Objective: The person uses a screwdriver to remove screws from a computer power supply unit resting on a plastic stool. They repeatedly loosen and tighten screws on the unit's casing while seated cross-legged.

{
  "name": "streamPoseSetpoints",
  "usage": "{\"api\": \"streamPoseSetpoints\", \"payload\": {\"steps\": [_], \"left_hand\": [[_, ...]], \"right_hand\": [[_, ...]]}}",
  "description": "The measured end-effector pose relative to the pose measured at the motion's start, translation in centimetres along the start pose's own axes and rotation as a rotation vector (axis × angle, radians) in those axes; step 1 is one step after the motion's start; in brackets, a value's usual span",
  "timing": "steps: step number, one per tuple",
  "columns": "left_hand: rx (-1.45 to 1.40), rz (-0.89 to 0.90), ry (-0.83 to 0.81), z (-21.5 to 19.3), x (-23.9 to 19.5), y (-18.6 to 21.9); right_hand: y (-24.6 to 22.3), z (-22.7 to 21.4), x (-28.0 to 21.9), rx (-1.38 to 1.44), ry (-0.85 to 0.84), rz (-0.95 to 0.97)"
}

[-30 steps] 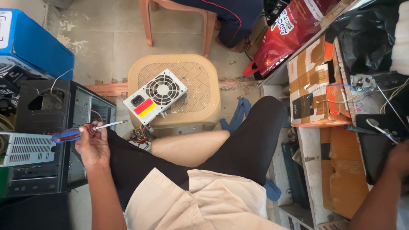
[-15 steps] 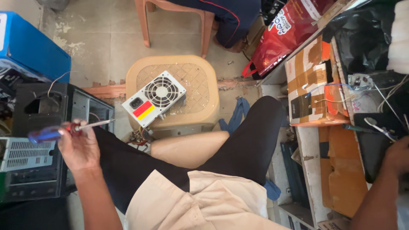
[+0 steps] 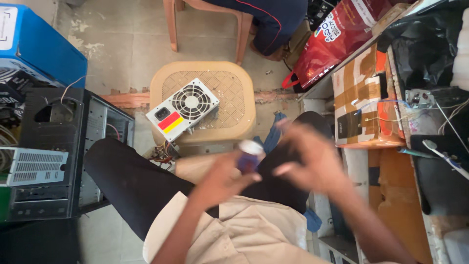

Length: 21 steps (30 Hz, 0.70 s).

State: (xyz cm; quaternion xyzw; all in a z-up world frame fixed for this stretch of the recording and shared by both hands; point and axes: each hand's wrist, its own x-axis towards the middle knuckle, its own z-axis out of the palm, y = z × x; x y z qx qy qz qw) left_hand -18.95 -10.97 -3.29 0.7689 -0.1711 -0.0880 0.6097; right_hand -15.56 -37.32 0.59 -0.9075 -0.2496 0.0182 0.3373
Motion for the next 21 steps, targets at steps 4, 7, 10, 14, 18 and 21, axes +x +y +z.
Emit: {"api": "streamPoseSetpoints", "payload": {"steps": [4,7,10,14,18,21], "left_hand": [[-0.057,0.013,-0.082,2.3,-0.2,-0.1],[0.094,0.01,-0.047,3.4,-0.3,-1.1],[0.185,-0.087,-0.057,3.7,0.0,-3.8],[0.264,-0.21,0.152,2.2,-0.3,-9.7],[0.302,-0.223,0.172,2.1,-1.7,-14.2],[0.304,-0.203,0.153,2.5,-2.2,-15.9]], "right_hand": [[-4.6,3.7,1.0,-0.045,-0.159,0.206],[-3.1,2.4,0.3,0.064,-0.001,0.229],[-0.8,0.5,-0.5,0.047,0.254,0.26],[2.1,0.1,0.4,-0.04,0.52,0.127],[5.3,6.2,4.9,0.017,0.499,0.258],[7.3,12.7,8.4,-0.001,0.525,0.19]]}}
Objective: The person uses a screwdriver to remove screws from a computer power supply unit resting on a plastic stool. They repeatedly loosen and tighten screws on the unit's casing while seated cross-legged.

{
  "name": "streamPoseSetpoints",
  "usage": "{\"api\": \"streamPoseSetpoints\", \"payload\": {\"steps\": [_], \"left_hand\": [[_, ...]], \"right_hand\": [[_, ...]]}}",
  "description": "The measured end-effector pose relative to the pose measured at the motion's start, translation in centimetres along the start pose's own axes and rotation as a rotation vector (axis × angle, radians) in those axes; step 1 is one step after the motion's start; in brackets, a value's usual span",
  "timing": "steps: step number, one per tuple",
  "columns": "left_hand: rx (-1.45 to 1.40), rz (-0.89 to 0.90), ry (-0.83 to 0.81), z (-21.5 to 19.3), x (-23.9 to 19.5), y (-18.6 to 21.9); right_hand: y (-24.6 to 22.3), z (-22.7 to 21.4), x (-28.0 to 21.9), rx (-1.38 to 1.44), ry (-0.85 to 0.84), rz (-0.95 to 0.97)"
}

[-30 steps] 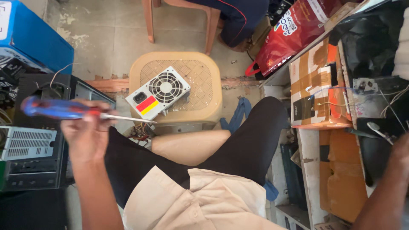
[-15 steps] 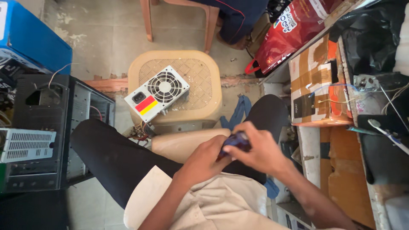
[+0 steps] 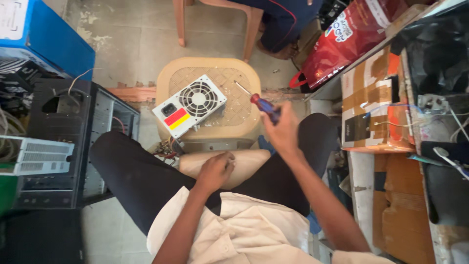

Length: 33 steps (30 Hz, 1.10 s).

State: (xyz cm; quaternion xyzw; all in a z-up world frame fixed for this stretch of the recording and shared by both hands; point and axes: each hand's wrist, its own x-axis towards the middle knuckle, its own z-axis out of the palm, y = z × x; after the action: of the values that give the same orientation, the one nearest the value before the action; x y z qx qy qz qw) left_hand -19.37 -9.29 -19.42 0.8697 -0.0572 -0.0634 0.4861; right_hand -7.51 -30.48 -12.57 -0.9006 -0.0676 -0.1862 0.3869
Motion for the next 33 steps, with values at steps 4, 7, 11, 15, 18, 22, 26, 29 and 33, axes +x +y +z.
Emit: {"api": "streamPoseSetpoints", "payload": {"steps": [4,7,11,15,18,22,26,29,33], "left_hand": [[0.034,0.024,-0.001,-0.1,0.0,0.2],[0.043,0.126,0.123,-1.5,-0.1,2.4],[0.299,0.396,0.426,-5.9,1.6,5.8],[0.665,0.374,0.507,-13.2,5.0,8.1],[0.816,0.33,0.433,-16.2,6.3,8.9],[0.745,0.123,0.159,-17.1,7.5,7.9],[0.67,-0.008,0.039,-18.1,8.9,5.7],[0.549,0.066,0.068,-19.6,10.3,4.9],[0.406,0.029,0.005,-21.4,11.5,4.2]], "right_hand": [[1.6,6.5,-1.1,-0.071,-0.005,-0.188],[2.1,8.5,-2.0,-0.091,-0.032,-0.188],[2.8,8.5,-2.5,-0.1,-0.111,-0.174],[1.5,7.3,-1.4,-0.114,-0.003,-0.306],[-0.1,6.5,-2.6,-0.046,0.102,-0.315],[-1.4,7.3,-5.1,0.288,-0.152,-0.01],[-1.9,9.2,-5.4,0.382,-0.201,0.109],[-2.0,10.4,-3.4,0.384,-0.188,-0.036],[-2.3,12.2,-1.8,0.331,-0.198,-0.195]]}}
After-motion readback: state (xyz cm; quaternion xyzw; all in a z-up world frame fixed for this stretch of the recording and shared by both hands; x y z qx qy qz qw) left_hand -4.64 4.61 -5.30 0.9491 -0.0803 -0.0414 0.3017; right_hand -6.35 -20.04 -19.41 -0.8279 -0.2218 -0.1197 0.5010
